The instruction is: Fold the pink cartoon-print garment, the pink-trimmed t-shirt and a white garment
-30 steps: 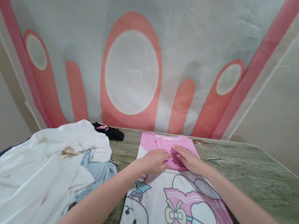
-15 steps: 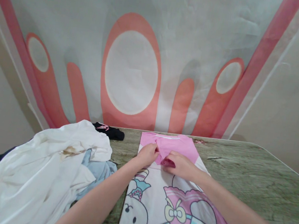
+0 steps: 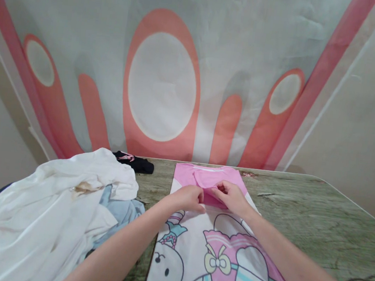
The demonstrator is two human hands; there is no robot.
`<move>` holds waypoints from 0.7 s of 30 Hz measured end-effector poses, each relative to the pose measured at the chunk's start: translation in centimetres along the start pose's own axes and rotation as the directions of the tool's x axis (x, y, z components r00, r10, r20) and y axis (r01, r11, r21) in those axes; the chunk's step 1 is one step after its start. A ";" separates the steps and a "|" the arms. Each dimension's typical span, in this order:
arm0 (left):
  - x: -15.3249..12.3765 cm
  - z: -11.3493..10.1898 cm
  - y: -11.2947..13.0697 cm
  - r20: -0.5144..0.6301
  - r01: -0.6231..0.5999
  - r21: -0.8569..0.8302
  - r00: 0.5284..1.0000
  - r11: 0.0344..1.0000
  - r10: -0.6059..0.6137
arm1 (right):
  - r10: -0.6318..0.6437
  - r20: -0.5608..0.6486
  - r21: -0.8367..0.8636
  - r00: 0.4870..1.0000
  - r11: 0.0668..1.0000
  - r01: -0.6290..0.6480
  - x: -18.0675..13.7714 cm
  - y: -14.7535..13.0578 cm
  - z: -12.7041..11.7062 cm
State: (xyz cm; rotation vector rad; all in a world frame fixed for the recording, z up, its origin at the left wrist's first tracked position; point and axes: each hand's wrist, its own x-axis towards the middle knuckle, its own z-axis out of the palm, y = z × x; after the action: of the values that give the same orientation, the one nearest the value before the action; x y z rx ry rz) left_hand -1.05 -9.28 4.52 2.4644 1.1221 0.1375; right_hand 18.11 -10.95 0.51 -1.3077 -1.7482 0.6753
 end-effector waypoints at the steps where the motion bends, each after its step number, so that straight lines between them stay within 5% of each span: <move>1: 0.0 0.1 0.0 0.008 -0.007 -0.003 1.000 1.000 0.007 | 0.013 -0.021 0.027 1.000 1.000 -0.013 0.0 0.2 0.1; 8: 0.3 0.7 -0.1 0.020 -0.140 0.027 0.990 0.990 0.139 | 0.035 -0.048 0.087 0.998 0.996 -0.030 0.0 0.7 0.5; 15: -0.2 -0.2 0.0 0.180 -0.202 -0.136 0.958 0.970 0.225 | -0.025 0.348 0.027 0.937 0.999 0.016 -0.6 -0.3 0.0; 18: -0.3 -1.1 -0.6 0.180 -0.099 -0.189 0.975 0.977 0.134 | -0.053 0.372 0.000 0.927 0.998 0.057 -0.5 -0.8 -0.5; 21: 0.5 -1.4 -1.7 0.031 0.027 -0.192 0.999 0.981 -0.022 | -0.071 0.332 -0.036 0.941 0.995 0.088 -0.4 -1.2 -1.0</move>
State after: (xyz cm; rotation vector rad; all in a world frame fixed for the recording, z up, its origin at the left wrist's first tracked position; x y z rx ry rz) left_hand -2.32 -7.44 5.03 2.2747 1.0738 0.1931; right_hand 18.40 -11.79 1.87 -1.2005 -2.0880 0.8471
